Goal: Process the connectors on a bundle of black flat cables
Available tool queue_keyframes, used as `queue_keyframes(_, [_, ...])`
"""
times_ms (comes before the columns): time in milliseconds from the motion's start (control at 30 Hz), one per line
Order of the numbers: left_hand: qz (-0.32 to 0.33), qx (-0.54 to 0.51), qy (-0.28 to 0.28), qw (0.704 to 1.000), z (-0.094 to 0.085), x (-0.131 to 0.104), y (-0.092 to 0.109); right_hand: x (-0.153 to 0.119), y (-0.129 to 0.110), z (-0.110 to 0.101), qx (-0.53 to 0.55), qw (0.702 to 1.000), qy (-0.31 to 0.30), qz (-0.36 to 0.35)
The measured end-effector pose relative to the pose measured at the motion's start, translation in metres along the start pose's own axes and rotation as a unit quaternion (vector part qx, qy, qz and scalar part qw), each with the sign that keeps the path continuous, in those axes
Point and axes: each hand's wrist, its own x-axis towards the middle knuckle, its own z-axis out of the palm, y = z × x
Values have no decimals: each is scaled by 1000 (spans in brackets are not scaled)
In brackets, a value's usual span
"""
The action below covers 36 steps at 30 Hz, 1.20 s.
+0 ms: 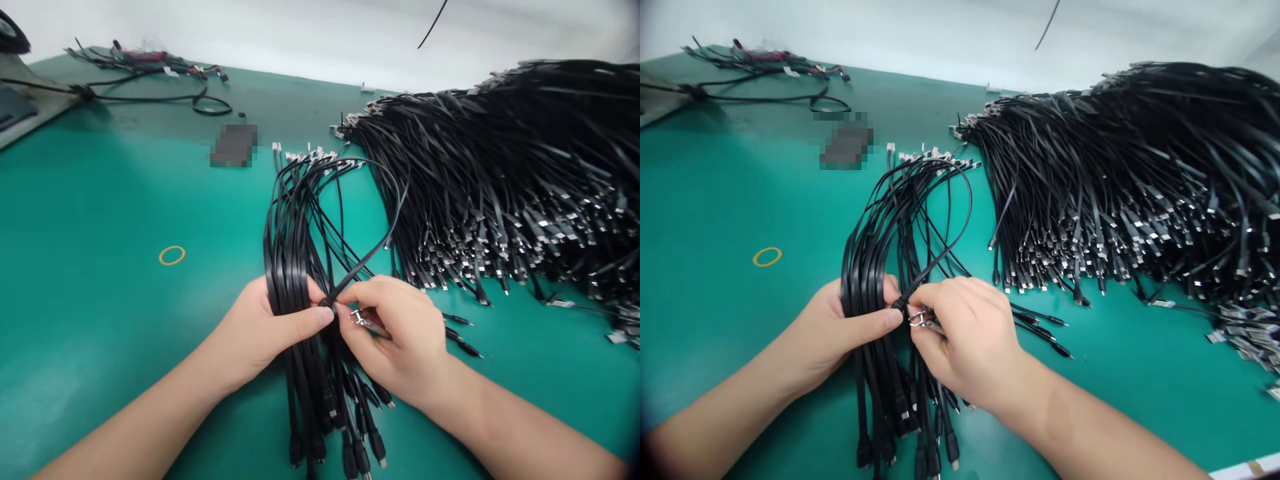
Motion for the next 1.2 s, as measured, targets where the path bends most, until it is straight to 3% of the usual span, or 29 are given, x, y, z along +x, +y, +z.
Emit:
queue_keyframes(300, [19,4,-14,1000,0,1,0,2,2,-1,-29,999,-22,-35])
queue_keyframes(467, [5,7,-10,1000,1,0,1,1,6,-8,-56,996,-2,-71])
queue_keyframes(667, [6,-36,-45,998,-2,-5,3,0,0,-13,-54,988,18,-147])
queue_keyframes(767, [4,-49,-63,997,-3,-8,6,-1,-4,-9,-67,985,-13,-158])
queue_keyframes(867, [3,-61,-60,996,-3,-10,9,-5,-7,-2,-17,990,-82,-115])
queue_keyframes(967, [-2,-72,-52,996,-3,-11,8,-10,-8,2,86,989,-123,-2])
queue_keyframes(1067, [-3,-76,-59,995,-3,-9,6,-11,-12,2,144,971,-146,121])
queue_keyframes(1200, [3,-71,-47,996,-4,-7,2,-6,-15,-1,189,935,-241,180])
